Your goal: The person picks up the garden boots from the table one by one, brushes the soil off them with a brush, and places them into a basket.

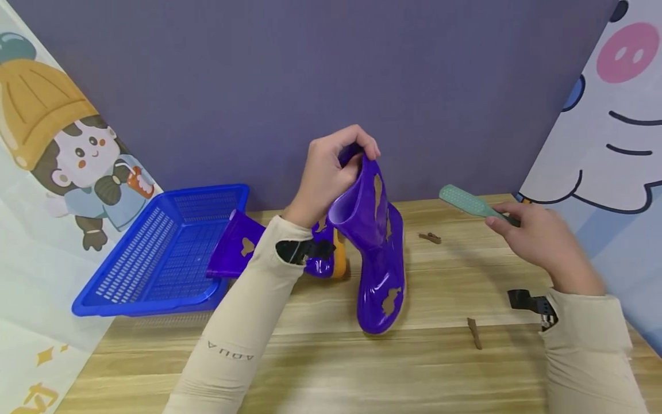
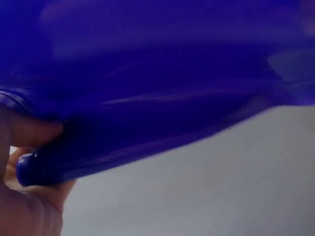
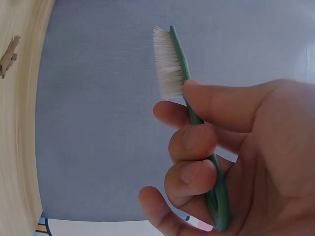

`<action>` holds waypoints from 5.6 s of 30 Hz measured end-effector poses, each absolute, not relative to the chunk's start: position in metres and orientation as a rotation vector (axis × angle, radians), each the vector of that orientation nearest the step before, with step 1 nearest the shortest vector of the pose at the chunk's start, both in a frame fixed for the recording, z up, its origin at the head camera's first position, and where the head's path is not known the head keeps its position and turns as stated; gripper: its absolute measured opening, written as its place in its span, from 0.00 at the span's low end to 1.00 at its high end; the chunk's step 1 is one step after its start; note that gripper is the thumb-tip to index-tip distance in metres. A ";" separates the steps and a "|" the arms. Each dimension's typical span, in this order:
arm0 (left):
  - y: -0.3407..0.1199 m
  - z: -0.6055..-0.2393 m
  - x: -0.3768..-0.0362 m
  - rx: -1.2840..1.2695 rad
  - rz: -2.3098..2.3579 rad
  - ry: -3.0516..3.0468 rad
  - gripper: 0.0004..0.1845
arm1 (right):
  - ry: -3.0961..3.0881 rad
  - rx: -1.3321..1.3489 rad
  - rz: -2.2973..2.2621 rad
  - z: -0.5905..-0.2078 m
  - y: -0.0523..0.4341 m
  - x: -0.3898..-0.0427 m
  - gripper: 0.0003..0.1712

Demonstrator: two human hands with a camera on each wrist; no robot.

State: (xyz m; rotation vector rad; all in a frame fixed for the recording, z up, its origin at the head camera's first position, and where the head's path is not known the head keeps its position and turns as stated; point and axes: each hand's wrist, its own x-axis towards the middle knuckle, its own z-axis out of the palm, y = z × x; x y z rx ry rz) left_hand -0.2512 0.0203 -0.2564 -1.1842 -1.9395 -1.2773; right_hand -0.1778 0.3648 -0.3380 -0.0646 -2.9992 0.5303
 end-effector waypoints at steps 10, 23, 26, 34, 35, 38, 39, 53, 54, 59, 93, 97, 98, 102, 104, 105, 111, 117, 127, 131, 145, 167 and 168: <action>0.046 -0.314 -0.302 -0.838 -0.862 -2.307 0.14 | -3.020 0.051 0.551 -0.338 0.361 -0.180 0.35; 0.025 -0.333 -0.284 -0.593 -0.731 -2.698 0.57 | -3.015 0.017 0.573 -0.338 0.364 -0.180 0.36; 0.018 -0.339 -0.278 -0.637 -0.903 -2.780 0.69 | -3.021 0.042 0.571 -0.337 0.364 -0.180 0.35; 0.019 -0.360 -0.270 -0.372 -1.367 -2.475 0.61 | -3.053 0.028 0.582 -0.341 0.365 -0.183 0.40; 0.019 -0.362 -0.270 -0.359 -1.408 -2.427 0.59 | -3.053 0.027 0.584 -0.341 0.365 -0.183 0.40; 0.017 -0.367 -0.268 -0.332 -1.529 -2.313 0.55 | -3.045 0.034 0.577 -0.342 0.365 -0.184 0.38; 0.017 -0.369 -0.268 -0.328 -1.551 -2.281 0.50 | -3.042 0.036 0.572 -0.342 0.365 -0.184 0.38; 0.008 -0.379 -0.266 -0.300 -1.714 -2.427 0.19 | -3.033 -0.012 0.551 -0.343 0.362 -0.185 0.37; 0.009 -0.380 -0.266 -0.295 -1.727 -2.442 0.19 | -3.034 -0.013 0.548 -0.343 0.362 -0.185 0.37; 0.013 -0.380 -0.265 -0.278 -1.908 -2.387 0.17 | -3.038 0.008 0.549 -0.342 0.363 -0.185 0.37; -0.001 -0.362 -0.266 -0.168 -2.113 -2.147 0.26 | -3.044 0.135 0.577 -0.348 0.344 -0.190 0.33; -0.010 -0.359 -0.270 -0.142 -2.114 -2.071 0.25 | -2.995 0.223 0.600 -0.351 0.338 -0.190 0.27; -0.012 -0.359 -0.271 -0.140 -2.125 -2.059 0.25 | -2.984 0.252 0.608 -0.351 0.336 -0.190 0.26; -0.017 -0.359 -0.273 -0.105 -2.116 -2.057 0.23 | -2.988 0.406 0.673 -0.354 0.326 -0.187 0.19; -0.019 -0.359 -0.274 -0.104 -2.106 -2.055 0.21 | -3.025 0.485 0.721 -0.355 0.318 -0.185 0.17; -0.020 -0.359 -0.274 -0.106 -2.097 -2.054 0.20 | -3.037 0.538 0.759 -0.356 0.315 -0.185 0.15; -0.026 -0.357 -0.275 -0.190 -2.140 -2.064 0.16 | -3.062 0.946 1.023 -0.361 0.292 -0.181 0.08; -0.030 -0.355 -0.275 -0.355 -2.123 -2.144 0.16 | -3.132 1.040 1.030 -0.367 0.283 -0.178 0.07; -0.033 -0.357 -0.273 -0.404 -2.151 -2.139 0.17 | -3.130 0.856 0.920 -0.374 0.296 -0.185 0.06; -0.033 -0.357 -0.273 -0.411 -2.145 -2.144 0.17 | -3.134 0.804 0.931 -0.377 0.302 -0.187 0.08; -0.035 -0.353 -0.272 -0.419 -2.137 -2.135 0.16 | -3.054 0.617 0.784 -0.375 0.300 -0.194 0.10; -0.032 -0.354 -0.276 -0.389 -2.176 -2.107 0.16 | -3.172 0.816 0.874 -0.368 0.303 -0.184 0.06; -0.032 -0.354 -0.276 -0.387 -2.181 -2.104 0.16 | -3.163 0.796 0.854 -0.368 0.304 -0.185 0.06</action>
